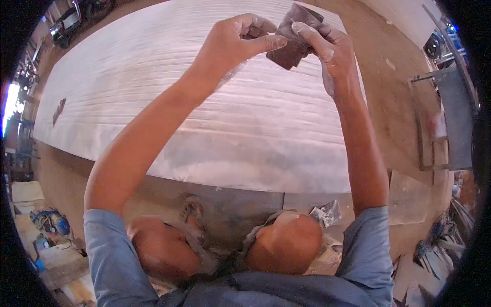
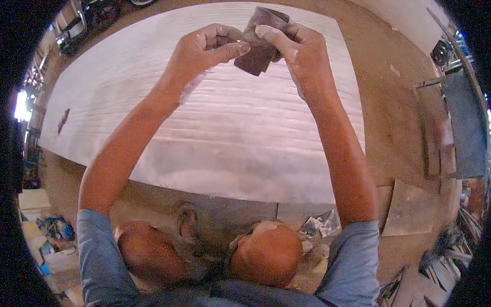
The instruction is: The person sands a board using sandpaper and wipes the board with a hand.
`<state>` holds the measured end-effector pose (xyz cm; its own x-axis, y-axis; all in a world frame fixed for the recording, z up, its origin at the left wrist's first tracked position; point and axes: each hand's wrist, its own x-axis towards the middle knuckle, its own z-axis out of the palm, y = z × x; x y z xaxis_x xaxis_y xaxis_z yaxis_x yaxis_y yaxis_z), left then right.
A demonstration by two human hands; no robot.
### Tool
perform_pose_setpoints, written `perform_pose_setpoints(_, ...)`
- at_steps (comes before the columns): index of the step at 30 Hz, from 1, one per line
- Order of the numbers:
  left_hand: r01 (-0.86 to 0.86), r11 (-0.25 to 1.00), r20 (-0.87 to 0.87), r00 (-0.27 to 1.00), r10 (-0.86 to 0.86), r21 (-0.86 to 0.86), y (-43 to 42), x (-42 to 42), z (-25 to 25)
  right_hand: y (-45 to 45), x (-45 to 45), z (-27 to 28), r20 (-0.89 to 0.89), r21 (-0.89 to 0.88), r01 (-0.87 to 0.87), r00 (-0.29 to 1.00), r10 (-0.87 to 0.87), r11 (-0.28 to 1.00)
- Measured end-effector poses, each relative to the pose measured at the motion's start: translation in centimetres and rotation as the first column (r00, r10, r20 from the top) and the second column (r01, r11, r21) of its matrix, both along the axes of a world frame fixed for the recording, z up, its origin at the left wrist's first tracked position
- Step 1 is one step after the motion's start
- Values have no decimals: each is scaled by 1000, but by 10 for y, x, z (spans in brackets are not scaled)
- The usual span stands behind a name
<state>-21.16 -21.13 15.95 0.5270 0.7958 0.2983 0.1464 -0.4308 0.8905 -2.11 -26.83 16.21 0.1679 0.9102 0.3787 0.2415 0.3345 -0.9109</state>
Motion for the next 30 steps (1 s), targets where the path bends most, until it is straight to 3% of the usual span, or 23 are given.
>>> perform_pose_setpoints(2, 70, 997, 16, 997, -71, 37, -4, 0, 0, -8, -3, -3, -11, 5, 21, 1000, -21, 1000)
perform_pose_setpoints(5, 155, 987, 44, 987, -153, -49, -13, 8, -4, -24, -10, 3, -24, 43, 70, 997, -69, 997)
perform_pose_setpoints(7, 157, 977, 209, 970, -125, -146, -23, 18, -11, -38, -22, 4, -34, 67, 105, 994, -103, 992)
perform_pose_setpoints(9, 171, 973, 228, 964, -134, -152, -27, 23, -17, -49, -34, 2, -192, 86, 178, 968, -159, 980)
perform_pose_setpoints(10, 234, 957, 237, 953, -190, -174, -28, 25, -20, -55, -34, 1, -181, 87, 188, 969, -170, 978)
perform_pose_setpoints(12, 305, 932, 258, 933, -251, -196, -30, 24, -24, -66, -29, 0, -179, -60, 167, 968, -175, 984)
perform_pose_setpoints(13, 240, 968, 6, 971, -240, -71, -31, 19, -25, -69, -22, -3, -168, -60, 179, 968, -186, 982)
perform_pose_setpoints(14, 198, 978, -239, 955, -176, 72, -30, 13, -26, -70, -10, -9, 143, -64, 296, 948, -285, 953)
perform_pose_setpoints(15, 185, 977, -205, 966, -160, 107, -28, -2, -28, -71, 2, -16, 439, -36, 405, 828, -350, 914)
perform_pose_setpoints(16, 170, 975, -172, 974, -145, 141, -23, -22, -32, -73, 16, -29, 449, -37, 410, 821, -352, 911)
perform_pose_setpoints(18, 25, 984, -270, 963, 24, 178, -1, -72, -48, -73, 49, -59, 647, 162, 470, 613, -453, 868)
perform_pose_setpoints(19, -57, 977, -308, 944, 120, 206, 9, -103, -53, -71, 68, -71, 653, 165, 472, 606, -455, 866)
perform_pose_setpoints(21, -218, 929, -380, 866, 325, 298, 34, -173, -70, -65, 99, -91, 795, 380, 304, 375, -476, 874)
perform_pose_setpoints(23, -278, 856, -342, 829, 443, 436, 48, -259, -89, -66, 111, -108, 854, 338, 241, 328, -404, 910)
perform_pose_setpoints(24, -308, 777, -402, 718, 569, 550, 34, -289, -84, -66, 113, -111, 902, 293, 187, 272, -336, 938)
perform_pose_setpoints(26, -383, 748, -453, 616, 644, 542, 35, -386, -112, -76, 106, -109, 898, 233, 243, 319, -304, 942)
perform_pose_setpoints(29, -444, 666, -594, 310, 742, 600, 9, -493, -146, -74, 105, -108, 885, 146, 275, 393, -250, 950)
perform_pose_setpoints(30, -444, 668, -596, 311, 740, 597, -2, -488, -145, -69, 107, -107, 884, 123, 247, 413, -219, 961)
